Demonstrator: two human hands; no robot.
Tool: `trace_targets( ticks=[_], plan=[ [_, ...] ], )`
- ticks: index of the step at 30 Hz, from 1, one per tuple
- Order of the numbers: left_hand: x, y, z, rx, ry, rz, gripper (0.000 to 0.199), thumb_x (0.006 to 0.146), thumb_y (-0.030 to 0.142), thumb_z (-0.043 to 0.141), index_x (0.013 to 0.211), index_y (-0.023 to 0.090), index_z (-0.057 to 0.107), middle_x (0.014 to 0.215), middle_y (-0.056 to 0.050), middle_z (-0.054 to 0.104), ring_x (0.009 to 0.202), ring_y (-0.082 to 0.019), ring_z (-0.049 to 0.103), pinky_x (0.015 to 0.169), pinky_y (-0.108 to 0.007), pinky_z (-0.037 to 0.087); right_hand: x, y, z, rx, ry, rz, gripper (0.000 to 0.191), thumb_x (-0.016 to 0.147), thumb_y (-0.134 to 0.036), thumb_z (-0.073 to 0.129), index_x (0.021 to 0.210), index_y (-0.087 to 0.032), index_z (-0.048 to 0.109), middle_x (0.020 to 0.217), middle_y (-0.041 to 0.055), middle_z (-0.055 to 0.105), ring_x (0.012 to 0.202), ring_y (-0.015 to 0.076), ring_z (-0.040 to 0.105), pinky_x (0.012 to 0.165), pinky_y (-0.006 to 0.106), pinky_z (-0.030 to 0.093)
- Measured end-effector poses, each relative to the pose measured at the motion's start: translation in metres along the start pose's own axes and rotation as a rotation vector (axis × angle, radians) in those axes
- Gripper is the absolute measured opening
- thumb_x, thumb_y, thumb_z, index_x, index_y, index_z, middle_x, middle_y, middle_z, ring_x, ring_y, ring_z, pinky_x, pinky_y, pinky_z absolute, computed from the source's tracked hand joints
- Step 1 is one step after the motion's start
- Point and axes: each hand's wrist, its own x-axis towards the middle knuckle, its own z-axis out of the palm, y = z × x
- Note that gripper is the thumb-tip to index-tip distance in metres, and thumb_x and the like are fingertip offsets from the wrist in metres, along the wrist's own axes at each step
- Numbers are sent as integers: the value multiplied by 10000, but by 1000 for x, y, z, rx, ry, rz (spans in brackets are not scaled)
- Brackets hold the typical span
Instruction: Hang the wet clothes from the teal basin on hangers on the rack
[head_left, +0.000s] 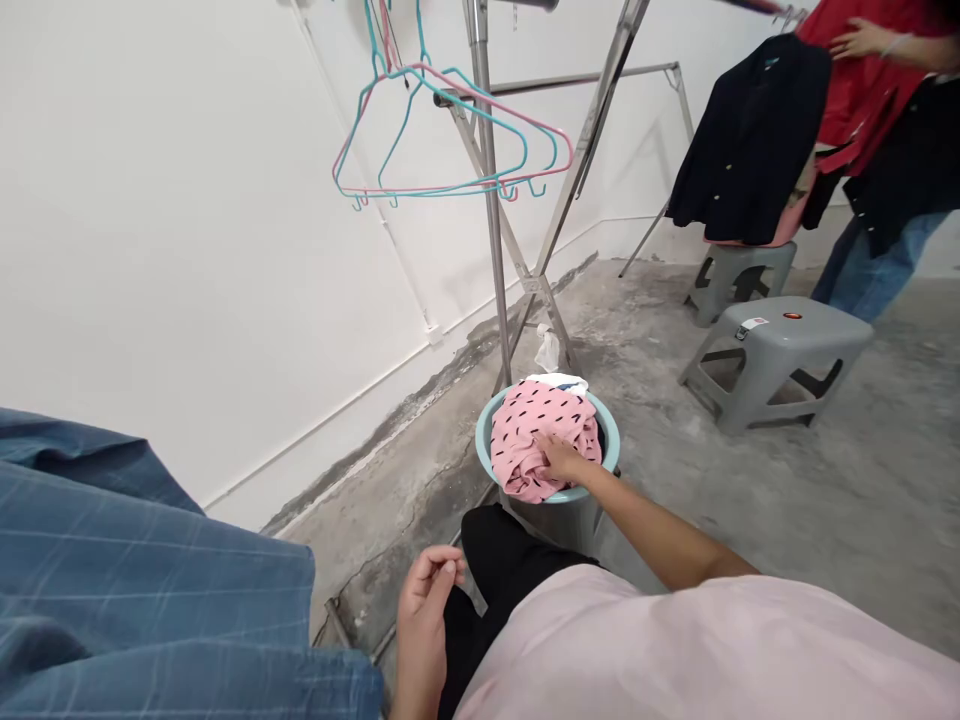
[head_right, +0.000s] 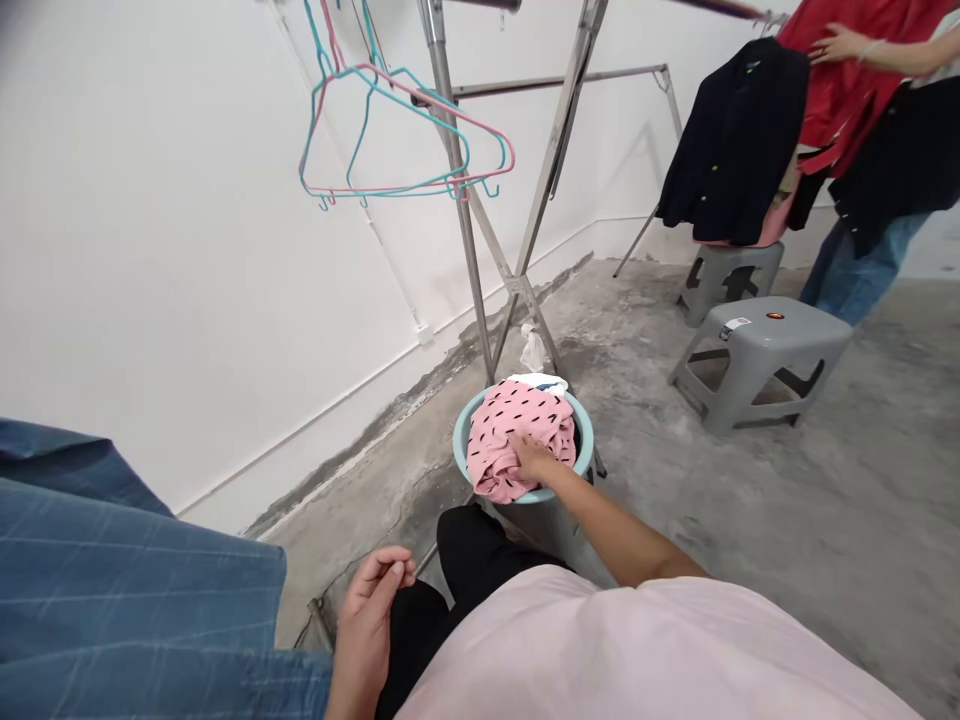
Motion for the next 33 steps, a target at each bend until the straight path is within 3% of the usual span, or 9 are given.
trace_targets(
  ticks=[5,11,17,20,24,26,29,31,33],
  plan=[
    [5,-2,0,16,-31,-14,348,696,505,822,813,189,734,746,-5,661,700,-112,552,701,-195,446,12,3,13,268,56,7,333,923,-417,614,1053,-111,606,1017,61,596,937,142,568,886,341,501],
    [18,-8,-6,69,-119,-55,423,643,554,844,819,184,741,780,-28,673,742,-140,584,707,-217,479,18,-15,-17,741,244,-102,415,938,-540,528,841,-138,489,662,-40,425,550,45,368,544,182,358],
    [15,-8,-1,98,-139,-45,375,713,507,797,863,171,723,782,-38,672,727,-143,579,703,-234,481,-26,-73,-78,1008,514,-407,451,846,-607,562,833,-195,378,721,-26,418,625,78,366,590,201,352],
    [16,-17,9,62,-166,-17,434,743,468,770,1054,185,664,814,-24,662,696,-128,571,688,-238,476,-68,-112,-87,978,512,-585,432,829,-569,639,813,-188,437,765,-3,483,685,97,422,669,237,400],
    [32,-26,39,49,-209,15,824,619,348,850,1347,251,475,1128,-69,641,792,-150,632,712,-273,507,-107,-155,-63,659,350,-1026,302,950,-451,536,815,-183,505,792,26,576,804,133,514,832,300,423],
    [44,-27,58,19,-166,-62,679,560,271,870,1177,219,589,1153,-96,629,937,-231,645,727,-306,528,-115,-167,-42,485,229,-1146,246,973,-383,493,829,-186,523,823,30,616,819,142,521,839,307,412],
    [58,-26,74,-14,-96,-117,224,805,330,697,986,202,661,1063,-99,657,1051,-282,634,764,-330,539,-119,-171,-17,338,96,-1111,134,936,-272,513,853,-182,567,871,38,643,852,158,532,837,309,413],
    [65,-27,73,-69,-73,-185,227,897,357,611,989,161,679,1022,-117,674,1030,-274,655,786,-323,540,-116,-164,-10,382,97,-1011,111,895,-238,544,952,-175,616,970,55,659,931,173,563,882,321,432],
    [69,-29,68,-154,-67,-280,329,933,421,582,1059,133,679,1024,-135,695,969,-257,679,797,-336,551,-108,-148,-10,452,149,-911,284,865,-272,580,1128,-176,628,1140,82,653,1071,203,574,981,359,434]
  ],
)
